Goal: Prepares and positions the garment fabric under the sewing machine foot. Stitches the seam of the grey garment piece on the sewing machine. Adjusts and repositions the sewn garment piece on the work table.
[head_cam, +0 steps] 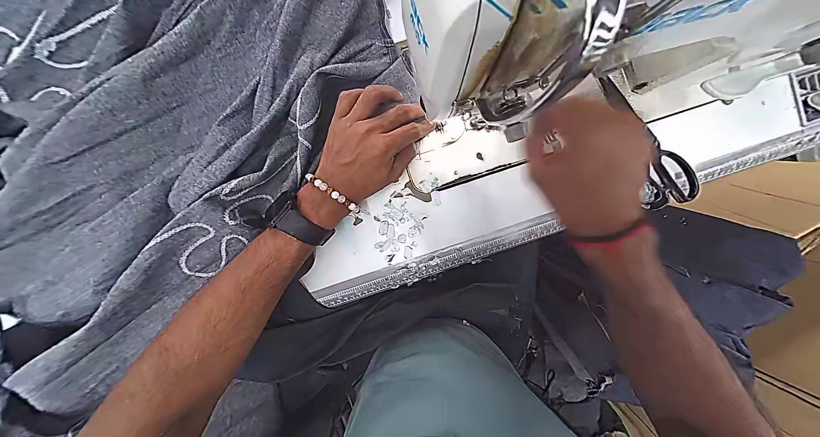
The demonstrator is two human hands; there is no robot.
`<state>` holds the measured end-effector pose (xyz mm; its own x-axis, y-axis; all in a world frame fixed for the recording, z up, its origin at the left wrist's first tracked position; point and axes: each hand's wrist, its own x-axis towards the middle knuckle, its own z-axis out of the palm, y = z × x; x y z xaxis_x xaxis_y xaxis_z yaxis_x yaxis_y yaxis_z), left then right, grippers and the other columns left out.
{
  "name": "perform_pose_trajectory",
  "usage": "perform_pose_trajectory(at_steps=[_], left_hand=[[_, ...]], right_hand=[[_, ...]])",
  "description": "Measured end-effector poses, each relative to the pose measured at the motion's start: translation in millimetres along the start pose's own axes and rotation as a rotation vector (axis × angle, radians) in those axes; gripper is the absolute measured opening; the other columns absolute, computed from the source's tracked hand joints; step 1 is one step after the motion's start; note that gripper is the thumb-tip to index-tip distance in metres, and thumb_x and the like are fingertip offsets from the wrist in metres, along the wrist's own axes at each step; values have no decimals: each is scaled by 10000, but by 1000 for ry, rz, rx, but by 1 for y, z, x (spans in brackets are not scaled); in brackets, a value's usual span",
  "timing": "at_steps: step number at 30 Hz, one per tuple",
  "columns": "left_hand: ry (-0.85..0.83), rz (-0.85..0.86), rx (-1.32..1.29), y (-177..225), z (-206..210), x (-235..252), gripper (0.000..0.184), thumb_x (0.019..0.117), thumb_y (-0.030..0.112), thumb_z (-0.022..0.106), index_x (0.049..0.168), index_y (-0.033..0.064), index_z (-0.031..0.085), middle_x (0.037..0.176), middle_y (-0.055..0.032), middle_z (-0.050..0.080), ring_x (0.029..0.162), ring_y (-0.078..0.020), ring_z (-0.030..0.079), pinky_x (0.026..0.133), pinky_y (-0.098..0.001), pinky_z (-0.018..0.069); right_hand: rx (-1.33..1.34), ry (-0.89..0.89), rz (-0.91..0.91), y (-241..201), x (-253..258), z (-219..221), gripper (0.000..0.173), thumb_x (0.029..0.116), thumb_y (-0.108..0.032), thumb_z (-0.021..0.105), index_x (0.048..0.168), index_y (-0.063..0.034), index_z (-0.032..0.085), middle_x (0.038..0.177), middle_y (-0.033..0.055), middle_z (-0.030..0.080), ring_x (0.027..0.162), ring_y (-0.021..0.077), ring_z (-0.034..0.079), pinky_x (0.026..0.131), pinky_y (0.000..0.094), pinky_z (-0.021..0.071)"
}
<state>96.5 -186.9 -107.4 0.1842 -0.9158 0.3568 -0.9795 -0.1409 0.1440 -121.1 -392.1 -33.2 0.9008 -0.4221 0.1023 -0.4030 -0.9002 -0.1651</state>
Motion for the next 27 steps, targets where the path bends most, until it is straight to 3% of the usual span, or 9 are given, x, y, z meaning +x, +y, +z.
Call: perform_pose_trajectory(at_steps=[2, 3, 5, 9, 15, 19, 21, 23, 27], left_hand=[[-6, -21, 0, -1, 0, 0, 310, 1016, 215, 514, 1213, 257, 749, 1277, 16, 709, 1294, -278, 550, 1084, -473, 352], [-2, -26, -1, -2, 1, 0, 309, 1016, 220, 510, 1207, 256, 750, 1277, 21, 709, 1291, -275, 550, 1081, -470, 352], [10, -22, -5, -5, 1, 3, 303, 1010, 218, 511, 1183, 249, 758, 1269, 23, 713, 1281, -271, 558, 1077, -467, 355], [6, 9, -40, -5, 1, 1, 313, 1015, 199, 516, 1201, 265, 759, 1271, 32, 715, 1285, -268, 556, 1075, -466, 361], [-8, 63, -73, -2, 1, -4, 320, 1011, 193, 539, 1233, 283, 752, 1295, 26, 709, 1292, -259, 561, 1082, -470, 370], [-21, 65, -72, -1, 0, 1, 320, 1012, 182, 515, 1229, 238, 743, 1264, -41, 700, 1292, -269, 569, 1098, -468, 398], [-49, -35, -69, -5, 1, 4, 333, 1039, 253, 459, 1271, 173, 685, 1378, -57, 643, 1380, -261, 518, 1142, -471, 387], [-97, -185, -83, -18, 1, 4, 449, 1062, 372, 409, 1438, 191, 574, 1539, 0, 530, 1458, -209, 441, 1203, -462, 318], [-144, -429, -7, -57, -9, -22, 554, 1075, 495, 322, 1567, 269, 443, 1534, -32, 536, 1434, -253, 477, 1195, -489, 351]], right_hand=[[-45, 79, 300, 63, 2, -19, 399, 1072, -263, 415, 1337, -59, 633, 1316, 260, 626, 1206, 458, 608, 950, 661, 477], [-92, 108, 417, 95, 4, -17, 413, 1057, -286, 399, 1319, -95, 655, 1324, 242, 640, 1226, 456, 604, 965, 683, 454], [-150, 117, 442, 126, 5, -4, 389, 1042, -269, 424, 1225, -66, 701, 1260, 290, 657, 1156, 532, 619, 877, 758, 441], [-176, 123, 452, 121, 6, 11, 360, 1006, -276, 462, 1152, -84, 730, 1210, 245, 682, 1083, 480, 657, 803, 705, 464], [-63, 214, 358, 126, -26, 23, 349, 1039, -224, 464, 1308, -144, 673, 1224, 219, 666, 1004, 446, 675, 733, 655, 507], [-49, 267, 358, 129, -31, 27, 340, 1047, -227, 464, 1296, -156, 684, 1209, 189, 692, 977, 427, 691, 706, 648, 514], [-54, 258, 378, 130, -28, 27, 356, 1056, -280, 451, 1306, -172, 681, 1217, 180, 694, 990, 422, 693, 720, 647, 518], [-63, 230, 403, 127, -20, 24, 375, 1049, -311, 448, 1302, -164, 685, 1228, 194, 689, 1005, 435, 689, 738, 667, 511], [-40, 201, 443, 123, -9, 19, 370, 1035, -307, 479, 1269, -143, 714, 1250, 203, 698, 1076, 460, 681, 818, 711, 488]])
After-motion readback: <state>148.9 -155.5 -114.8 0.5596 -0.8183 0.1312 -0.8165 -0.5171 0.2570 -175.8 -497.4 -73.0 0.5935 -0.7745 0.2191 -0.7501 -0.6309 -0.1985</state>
